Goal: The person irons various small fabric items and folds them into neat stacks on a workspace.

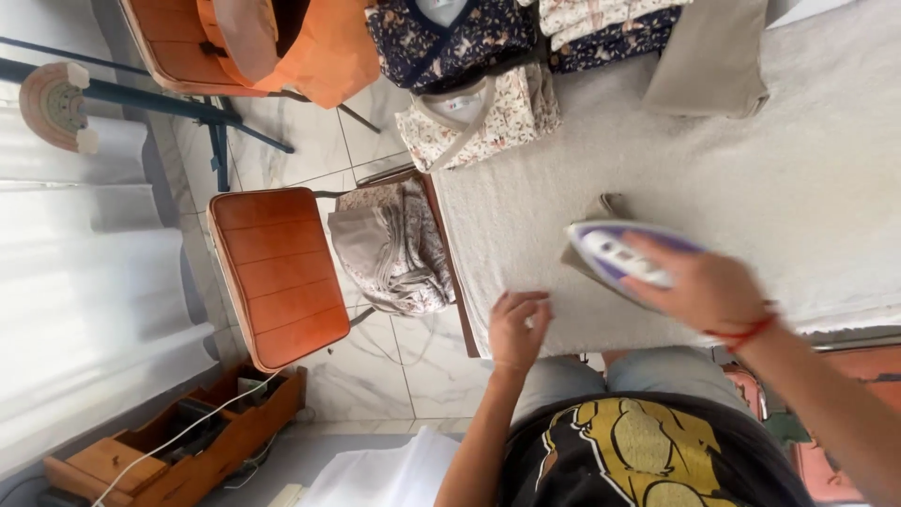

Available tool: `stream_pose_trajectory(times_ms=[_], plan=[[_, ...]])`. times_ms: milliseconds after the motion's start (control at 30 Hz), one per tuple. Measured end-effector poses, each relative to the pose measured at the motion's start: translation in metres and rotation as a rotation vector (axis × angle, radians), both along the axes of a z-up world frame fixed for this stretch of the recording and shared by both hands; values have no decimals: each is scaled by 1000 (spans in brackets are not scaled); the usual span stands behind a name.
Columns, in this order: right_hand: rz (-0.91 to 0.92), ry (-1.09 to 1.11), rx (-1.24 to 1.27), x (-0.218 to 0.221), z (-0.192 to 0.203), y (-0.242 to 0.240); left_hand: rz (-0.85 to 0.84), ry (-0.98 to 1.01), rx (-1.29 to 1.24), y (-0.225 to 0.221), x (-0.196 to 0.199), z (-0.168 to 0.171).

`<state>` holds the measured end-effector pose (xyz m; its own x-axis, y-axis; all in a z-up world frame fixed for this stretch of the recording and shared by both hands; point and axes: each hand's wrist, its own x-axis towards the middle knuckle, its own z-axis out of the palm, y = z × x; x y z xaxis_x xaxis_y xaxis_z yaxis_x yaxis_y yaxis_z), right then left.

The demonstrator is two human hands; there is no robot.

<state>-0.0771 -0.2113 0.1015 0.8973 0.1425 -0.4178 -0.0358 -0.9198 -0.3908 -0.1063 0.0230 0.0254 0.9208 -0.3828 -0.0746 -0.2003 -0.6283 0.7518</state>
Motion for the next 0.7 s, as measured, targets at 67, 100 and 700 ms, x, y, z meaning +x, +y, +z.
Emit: stream_pose_trajectory(times_ms=[67,100,700], plan=[[-100,-54,32,-1,-14,42,331,-88,76,20,-6,-17],[-96,-63,32,2,-27,51,336,-97,73,24,-2,-19],[-368,-92,-109,15,-64,69,426,183,-115,33,23,15]])
